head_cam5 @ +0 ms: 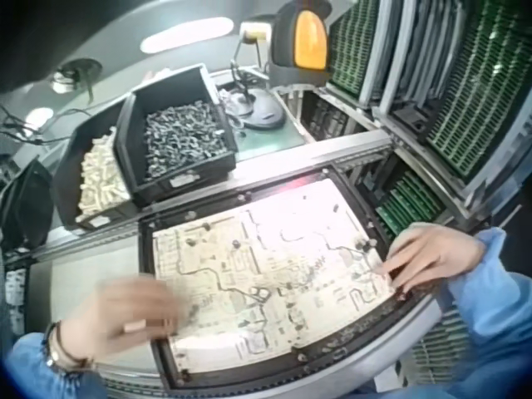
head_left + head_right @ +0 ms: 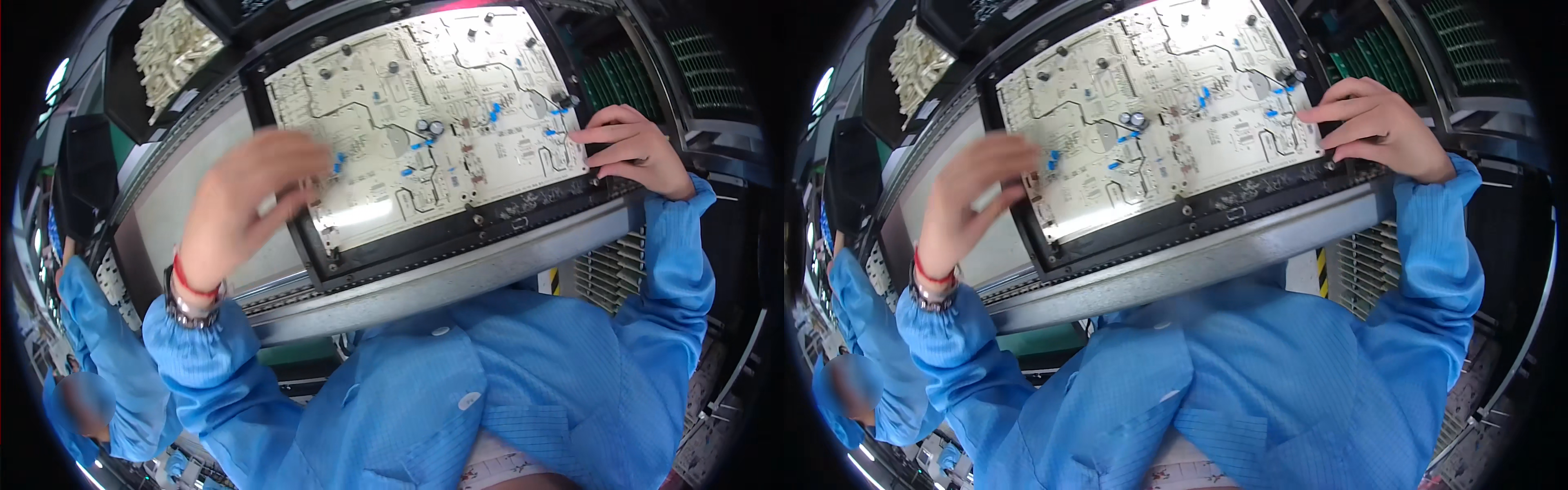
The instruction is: Placing electronic components onto circuit boards at a manual assembly station.
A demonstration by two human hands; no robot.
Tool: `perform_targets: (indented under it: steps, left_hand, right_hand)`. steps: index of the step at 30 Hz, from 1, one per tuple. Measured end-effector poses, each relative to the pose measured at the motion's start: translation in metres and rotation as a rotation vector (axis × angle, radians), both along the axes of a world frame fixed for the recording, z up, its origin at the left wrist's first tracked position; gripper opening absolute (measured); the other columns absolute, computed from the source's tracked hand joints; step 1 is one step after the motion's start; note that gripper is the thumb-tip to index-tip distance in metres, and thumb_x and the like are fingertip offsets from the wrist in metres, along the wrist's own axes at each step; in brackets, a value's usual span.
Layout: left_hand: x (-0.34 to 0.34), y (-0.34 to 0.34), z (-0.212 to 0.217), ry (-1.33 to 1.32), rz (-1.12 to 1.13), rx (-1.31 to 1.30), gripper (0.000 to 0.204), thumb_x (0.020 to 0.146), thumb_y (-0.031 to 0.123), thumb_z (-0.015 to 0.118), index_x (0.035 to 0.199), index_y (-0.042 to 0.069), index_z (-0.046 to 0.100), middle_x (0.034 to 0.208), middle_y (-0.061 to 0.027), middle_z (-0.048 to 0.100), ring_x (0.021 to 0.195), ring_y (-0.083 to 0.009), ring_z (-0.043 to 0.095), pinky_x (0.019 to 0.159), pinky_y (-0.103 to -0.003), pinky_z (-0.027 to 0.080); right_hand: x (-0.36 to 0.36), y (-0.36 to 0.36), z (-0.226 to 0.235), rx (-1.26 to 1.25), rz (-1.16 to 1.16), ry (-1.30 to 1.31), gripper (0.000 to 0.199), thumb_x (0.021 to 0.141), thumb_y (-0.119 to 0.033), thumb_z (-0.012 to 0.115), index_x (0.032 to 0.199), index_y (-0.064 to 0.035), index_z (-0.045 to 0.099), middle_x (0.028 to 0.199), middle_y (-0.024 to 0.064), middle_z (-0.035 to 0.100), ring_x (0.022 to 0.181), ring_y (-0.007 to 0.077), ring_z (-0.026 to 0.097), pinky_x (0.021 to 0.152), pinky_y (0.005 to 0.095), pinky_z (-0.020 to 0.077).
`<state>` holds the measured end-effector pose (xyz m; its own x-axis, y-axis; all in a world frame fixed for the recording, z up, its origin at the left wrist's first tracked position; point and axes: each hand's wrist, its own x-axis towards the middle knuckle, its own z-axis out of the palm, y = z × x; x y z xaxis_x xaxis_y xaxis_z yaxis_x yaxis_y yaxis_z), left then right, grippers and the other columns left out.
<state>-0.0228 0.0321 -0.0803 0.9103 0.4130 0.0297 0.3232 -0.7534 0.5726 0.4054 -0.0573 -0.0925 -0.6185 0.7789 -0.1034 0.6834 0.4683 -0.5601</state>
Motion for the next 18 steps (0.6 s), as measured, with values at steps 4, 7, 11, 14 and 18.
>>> perform_targets:
  steps: [4, 7, 11, 14, 18]
  left_hand:
    - [-0.003, 0.03, -0.025, -0.088, 0.328, 0.294, 0.033, 0.078, -0.002, 0.059, 0.11, 0.003, 0.06, 0.122, -0.0151, 0.055, 0.112, -0.0343, 0.052, 0.093, -0.038, 0.044]
    - [-0.008, 0.045, -0.044, -0.062, 0.409, 0.436, 0.038, 0.078, -0.004, 0.057, 0.115, 0.004, 0.057, 0.125, -0.0158, 0.052, 0.113, -0.0359, 0.05, 0.094, -0.038, 0.043]
    - [-0.001, 0.055, -0.041, -0.064, 0.421, 0.392, 0.038, 0.075, -0.005, 0.059, 0.112, 0.006, 0.058, 0.116, -0.0138, 0.056, 0.106, -0.0342, 0.053, 0.088, -0.037, 0.046]
    - [-0.004, 0.063, -0.035, -0.118, 0.409, 0.315, 0.035, 0.073, -0.004, 0.062, 0.107, 0.007, 0.062, 0.103, -0.011, 0.058, 0.096, -0.0312, 0.056, 0.081, -0.036, 0.047]
    - [-0.006, 0.07, -0.036, -0.034, 0.406, 0.287, 0.03, 0.073, -0.002, 0.064, 0.102, 0.009, 0.065, 0.093, -0.0098, 0.056, 0.088, -0.0286, 0.056, 0.074, -0.035, 0.047]
  right_hand:
    - [-0.003, 0.017, 0.003, 0.034, 0.041, -0.03, 0.018, 0.06, -0.012, 0.076, 0.075, -0.0054, 0.072, 0.099, 0.003, 0.069, 0.088, 0.0219, 0.054, 0.081, 0.0339, 0.0415]
    - [-0.017, 0.027, 0.014, -0.078, 0.082, -0.077, 0.019, 0.062, -0.01, 0.077, 0.08, -0.0058, 0.072, 0.095, 0.004, 0.069, 0.086, 0.0211, 0.055, 0.077, 0.0349, 0.0434]
    - [-0.036, 0.057, 0.037, 0.084, 0.055, 0.025, 0.035, 0.068, 0.001, 0.07, 0.102, -0.003, 0.066, 0.095, 0.0121, 0.064, 0.088, 0.0261, 0.059, 0.077, 0.0365, 0.0474]
    - [-0.08, 0.1, 0.029, 0.256, -0.076, 0.147, 0.027, 0.083, -0.006, 0.061, 0.109, -0.002, 0.062, 0.101, 0.0106, 0.063, 0.088, 0.0224, 0.059, 0.074, 0.0299, 0.0463]
    - [-0.124, 0.145, -0.028, 0.332, -0.212, 0.303, 0.029, 0.083, -0.008, 0.063, 0.112, -0.0033, 0.059, 0.095, 0.0093, 0.056, 0.085, 0.0226, 0.058, 0.074, 0.0318, 0.0473]
